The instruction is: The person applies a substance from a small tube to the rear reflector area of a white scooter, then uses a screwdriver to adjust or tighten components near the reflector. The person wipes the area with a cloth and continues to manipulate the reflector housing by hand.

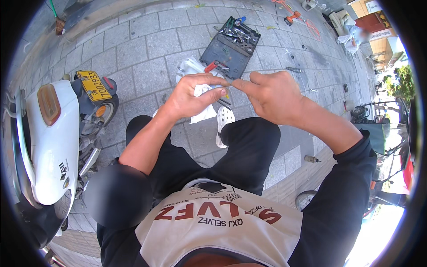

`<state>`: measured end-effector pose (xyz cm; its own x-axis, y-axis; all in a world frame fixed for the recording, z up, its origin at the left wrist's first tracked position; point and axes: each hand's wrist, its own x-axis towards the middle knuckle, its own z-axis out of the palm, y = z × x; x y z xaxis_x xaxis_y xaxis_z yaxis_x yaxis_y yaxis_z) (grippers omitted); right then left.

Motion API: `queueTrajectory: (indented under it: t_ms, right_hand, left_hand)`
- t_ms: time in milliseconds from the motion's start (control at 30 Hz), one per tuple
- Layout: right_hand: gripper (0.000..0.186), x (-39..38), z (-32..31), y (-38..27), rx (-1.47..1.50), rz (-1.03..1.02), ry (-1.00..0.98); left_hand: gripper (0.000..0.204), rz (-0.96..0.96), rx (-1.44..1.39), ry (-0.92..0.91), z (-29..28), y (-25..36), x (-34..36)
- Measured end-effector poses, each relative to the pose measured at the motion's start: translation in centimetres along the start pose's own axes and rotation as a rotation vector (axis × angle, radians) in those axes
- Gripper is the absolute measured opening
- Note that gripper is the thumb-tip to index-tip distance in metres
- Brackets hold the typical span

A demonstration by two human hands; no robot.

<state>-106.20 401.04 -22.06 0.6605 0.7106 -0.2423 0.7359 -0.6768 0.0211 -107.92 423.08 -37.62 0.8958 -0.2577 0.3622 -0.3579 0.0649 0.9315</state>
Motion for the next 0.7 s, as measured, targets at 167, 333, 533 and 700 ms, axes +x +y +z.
queueTrajectory:
  t_ms: [167,333,533,700]
  right_hand:
    - [0.030,0.8,2.2,2.0,0.521,0.134,-0.054]
    - [0.031,0.3,2.3,1.7,0.388,0.053,0.023]
    - [0.031,-0.6,1.8,1.2,-0.169,-0.182,0.135]
    - [0.027,0.0,2.0,2.0,0.088,-0.054,0.109]
  left_hand:
    - [0.023,0.021,0.033,-0.034,0.2,0.2,0.0]
    - [0.023,0.001,0.030,-0.037,0.1,0.1,0.0]
    - [0.023,-0.048,0.016,-0.061,0.1,0.1,0.0]
    - [0.023,-0.027,0.024,-0.025,0.4,-0.1,0.6]
